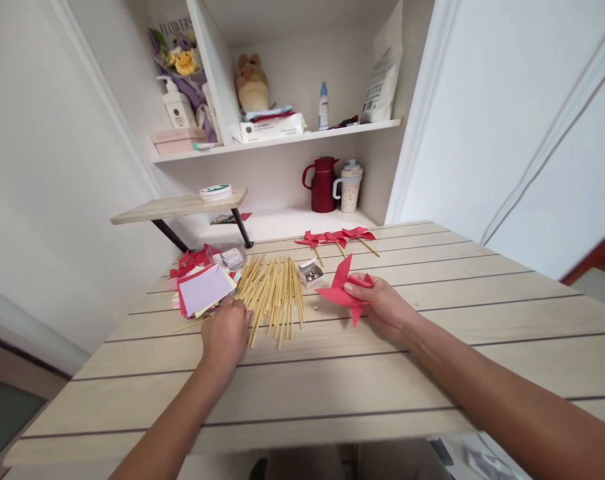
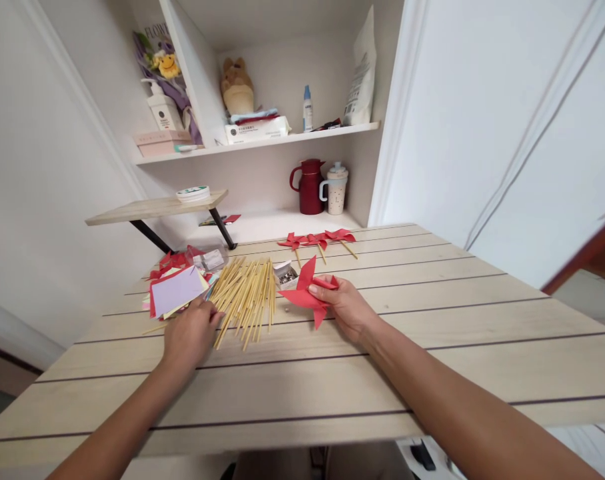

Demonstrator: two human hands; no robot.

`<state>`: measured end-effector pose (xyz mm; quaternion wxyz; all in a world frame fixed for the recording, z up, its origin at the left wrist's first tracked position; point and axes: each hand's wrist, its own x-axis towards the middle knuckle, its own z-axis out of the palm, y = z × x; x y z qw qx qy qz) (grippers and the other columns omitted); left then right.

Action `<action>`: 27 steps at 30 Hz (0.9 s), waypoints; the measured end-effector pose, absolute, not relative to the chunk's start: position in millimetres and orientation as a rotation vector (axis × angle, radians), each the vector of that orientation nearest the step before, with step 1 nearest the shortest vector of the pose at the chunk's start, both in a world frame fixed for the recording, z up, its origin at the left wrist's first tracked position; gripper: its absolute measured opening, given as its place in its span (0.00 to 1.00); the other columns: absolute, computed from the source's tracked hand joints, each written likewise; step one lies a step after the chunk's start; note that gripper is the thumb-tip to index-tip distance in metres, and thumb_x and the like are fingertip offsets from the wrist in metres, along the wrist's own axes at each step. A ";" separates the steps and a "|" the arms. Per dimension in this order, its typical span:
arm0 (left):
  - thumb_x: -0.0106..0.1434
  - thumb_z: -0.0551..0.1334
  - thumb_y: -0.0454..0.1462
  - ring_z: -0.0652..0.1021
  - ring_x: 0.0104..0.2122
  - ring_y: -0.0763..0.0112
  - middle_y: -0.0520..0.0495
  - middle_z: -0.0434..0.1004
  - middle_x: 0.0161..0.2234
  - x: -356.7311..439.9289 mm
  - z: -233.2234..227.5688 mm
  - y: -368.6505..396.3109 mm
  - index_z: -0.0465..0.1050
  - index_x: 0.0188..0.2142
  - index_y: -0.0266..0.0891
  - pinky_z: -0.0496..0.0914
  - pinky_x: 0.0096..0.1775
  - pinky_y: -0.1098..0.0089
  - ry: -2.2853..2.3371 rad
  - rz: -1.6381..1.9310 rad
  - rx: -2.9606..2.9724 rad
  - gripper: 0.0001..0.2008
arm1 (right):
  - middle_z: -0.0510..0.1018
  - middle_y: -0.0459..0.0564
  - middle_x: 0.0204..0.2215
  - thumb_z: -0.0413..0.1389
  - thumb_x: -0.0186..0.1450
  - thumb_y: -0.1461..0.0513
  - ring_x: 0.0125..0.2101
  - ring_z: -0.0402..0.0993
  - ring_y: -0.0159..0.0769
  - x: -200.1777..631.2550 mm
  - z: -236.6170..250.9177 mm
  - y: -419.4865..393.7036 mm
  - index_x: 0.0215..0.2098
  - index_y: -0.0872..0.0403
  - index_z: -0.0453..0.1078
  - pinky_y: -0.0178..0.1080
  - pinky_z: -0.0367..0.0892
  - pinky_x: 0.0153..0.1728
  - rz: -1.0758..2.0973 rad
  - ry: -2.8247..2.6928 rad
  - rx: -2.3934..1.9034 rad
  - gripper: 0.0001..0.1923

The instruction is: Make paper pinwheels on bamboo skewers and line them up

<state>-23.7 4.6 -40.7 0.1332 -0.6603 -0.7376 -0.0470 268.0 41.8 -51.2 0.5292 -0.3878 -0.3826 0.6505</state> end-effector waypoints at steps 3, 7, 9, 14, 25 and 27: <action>0.68 0.52 0.41 0.80 0.34 0.57 0.39 0.77 0.46 -22.3 -39.1 5.5 0.76 0.37 0.38 0.65 0.30 0.64 -2.192 -0.159 -1.876 0.15 | 0.80 0.48 0.27 0.74 0.46 0.58 0.28 0.76 0.36 267.5 -51.0 41.8 0.29 0.54 0.69 0.36 0.68 0.25 1.555 -0.907 -0.909 0.20; 0.68 0.50 0.38 0.79 0.34 0.58 0.39 0.78 0.43 -22.5 -38.5 4.0 0.76 0.35 0.39 0.63 0.29 0.65 -2.232 -0.206 -1.863 0.15 | 0.79 0.47 0.27 0.74 0.46 0.58 0.27 0.75 0.35 267.2 -49.3 41.1 0.30 0.55 0.70 0.36 0.68 0.27 1.575 -0.889 -0.891 0.21; 0.67 0.51 0.38 0.79 0.35 0.58 0.40 0.78 0.42 -24.0 -38.0 1.3 0.76 0.34 0.39 0.63 0.29 0.65 -2.259 -0.231 -1.863 0.14 | 0.79 0.47 0.27 0.74 0.45 0.57 0.27 0.75 0.35 267.4 -48.3 40.7 0.29 0.55 0.69 0.37 0.67 0.27 1.574 -0.888 -0.896 0.21; 0.67 0.52 0.40 0.79 0.37 0.60 0.42 0.78 0.41 -27.2 -34.4 -6.4 0.76 0.34 0.41 0.64 0.31 0.67 -2.288 -0.247 -1.902 0.14 | 0.80 0.49 0.29 0.74 0.46 0.58 0.28 0.77 0.38 267.3 -48.3 40.4 0.29 0.54 0.70 0.37 0.68 0.26 1.557 -0.907 -0.925 0.20; 0.69 0.52 0.44 0.79 0.39 0.56 0.38 0.75 0.47 -21.1 -33.5 11.0 0.74 0.43 0.39 0.67 0.34 0.63 -2.201 -0.144 -1.997 0.16 | 0.80 0.47 0.28 0.73 0.49 0.58 0.28 0.77 0.35 267.3 -47.5 39.1 0.29 0.55 0.69 0.36 0.68 0.27 1.582 -0.930 -0.900 0.19; 0.69 0.51 0.43 0.79 0.39 0.55 0.38 0.76 0.46 -21.9 -34.6 12.8 0.74 0.42 0.39 0.68 0.35 0.63 -2.233 -0.162 -1.975 0.16 | 0.80 0.48 0.28 0.73 0.49 0.59 0.28 0.77 0.35 267.1 -47.3 38.8 0.29 0.55 0.69 0.36 0.69 0.28 1.581 -0.931 -0.898 0.19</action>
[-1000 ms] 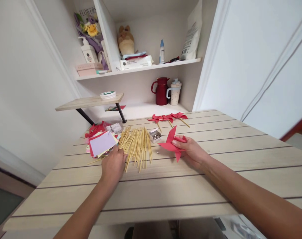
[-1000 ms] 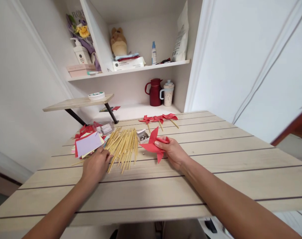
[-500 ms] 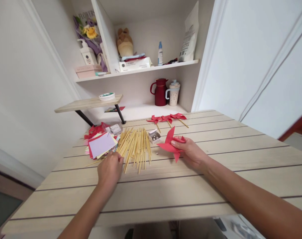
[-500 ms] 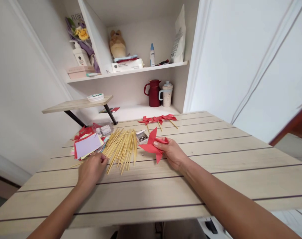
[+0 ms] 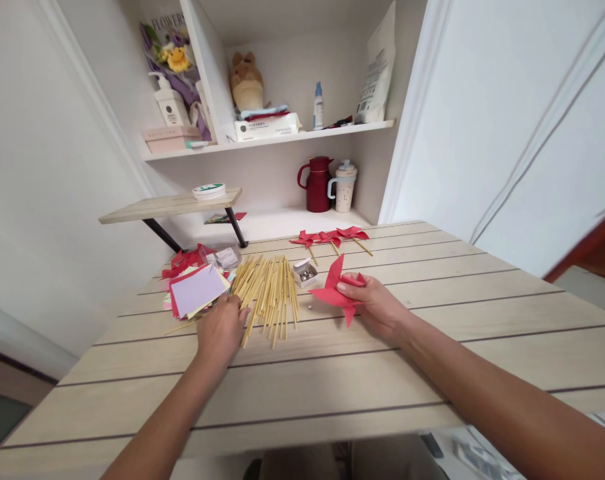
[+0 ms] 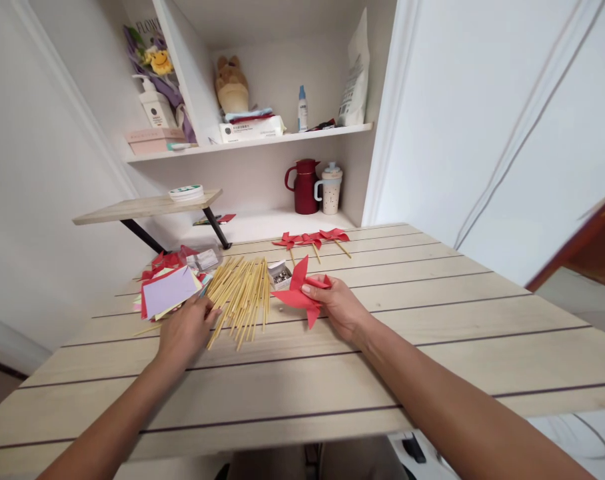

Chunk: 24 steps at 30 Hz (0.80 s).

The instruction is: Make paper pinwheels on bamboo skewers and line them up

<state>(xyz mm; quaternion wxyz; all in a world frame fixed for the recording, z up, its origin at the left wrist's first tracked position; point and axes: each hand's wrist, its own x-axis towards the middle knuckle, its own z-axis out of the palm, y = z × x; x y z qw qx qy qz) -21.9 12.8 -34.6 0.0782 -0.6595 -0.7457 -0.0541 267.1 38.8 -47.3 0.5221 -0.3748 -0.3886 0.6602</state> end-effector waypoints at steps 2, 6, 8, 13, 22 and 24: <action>0.68 0.50 0.42 0.79 0.39 0.55 0.37 0.77 0.45 -21.7 -35.2 13.9 0.74 0.41 0.39 0.68 0.35 0.63 -2.258 -0.160 -1.940 0.16 | 0.80 0.48 0.28 0.73 0.49 0.59 0.29 0.77 0.35 266.6 -47.3 38.7 0.29 0.55 0.69 0.36 0.69 0.28 1.578 -0.925 -0.901 0.19; 0.68 0.49 0.40 0.80 0.37 0.56 0.36 0.80 0.41 -18.9 -35.8 15.4 0.76 0.39 0.38 0.66 0.33 0.64 -2.279 -0.113 -1.903 0.17 | 0.81 0.49 0.28 0.74 0.47 0.60 0.30 0.78 0.38 265.4 -46.8 38.4 0.28 0.54 0.68 0.38 0.70 0.30 1.572 -0.888 -0.898 0.19; 0.68 0.48 0.40 0.80 0.37 0.57 0.37 0.80 0.40 -18.2 -36.6 15.6 0.76 0.37 0.38 0.65 0.32 0.65 -2.281 -0.127 -1.899 0.17 | 0.81 0.49 0.29 0.74 0.47 0.60 0.31 0.78 0.38 265.0 -45.8 37.8 0.28 0.54 0.67 0.38 0.70 0.30 1.574 -0.886 -0.894 0.20; 0.68 0.49 0.40 0.80 0.36 0.59 0.40 0.81 0.40 -22.1 -36.1 12.6 0.77 0.34 0.40 0.62 0.31 0.67 -2.327 -0.234 -1.866 0.18 | 0.81 0.47 0.28 0.73 0.48 0.60 0.29 0.78 0.35 265.6 -44.2 37.3 0.29 0.56 0.69 0.37 0.71 0.31 1.603 -0.913 -0.883 0.19; 0.58 0.58 0.48 0.76 0.29 0.62 0.48 0.78 0.24 -55.1 -36.9 5.9 0.76 0.26 0.40 0.61 0.31 0.68 -2.549 -0.933 -1.946 0.16 | 0.82 0.48 0.30 0.72 0.51 0.61 0.30 0.79 0.34 266.5 -46.9 39.0 0.30 0.56 0.70 0.36 0.71 0.32 1.614 -0.913 -0.860 0.17; 0.54 0.62 0.49 0.76 0.29 0.62 0.48 0.79 0.25 -61.2 -38.9 2.0 0.78 0.25 0.39 0.64 0.33 0.68 -2.568 -1.201 -1.972 0.16 | 0.82 0.48 0.31 0.72 0.51 0.61 0.31 0.79 0.35 266.3 -46.4 38.7 0.31 0.56 0.70 0.36 0.71 0.33 1.616 -0.918 -0.857 0.17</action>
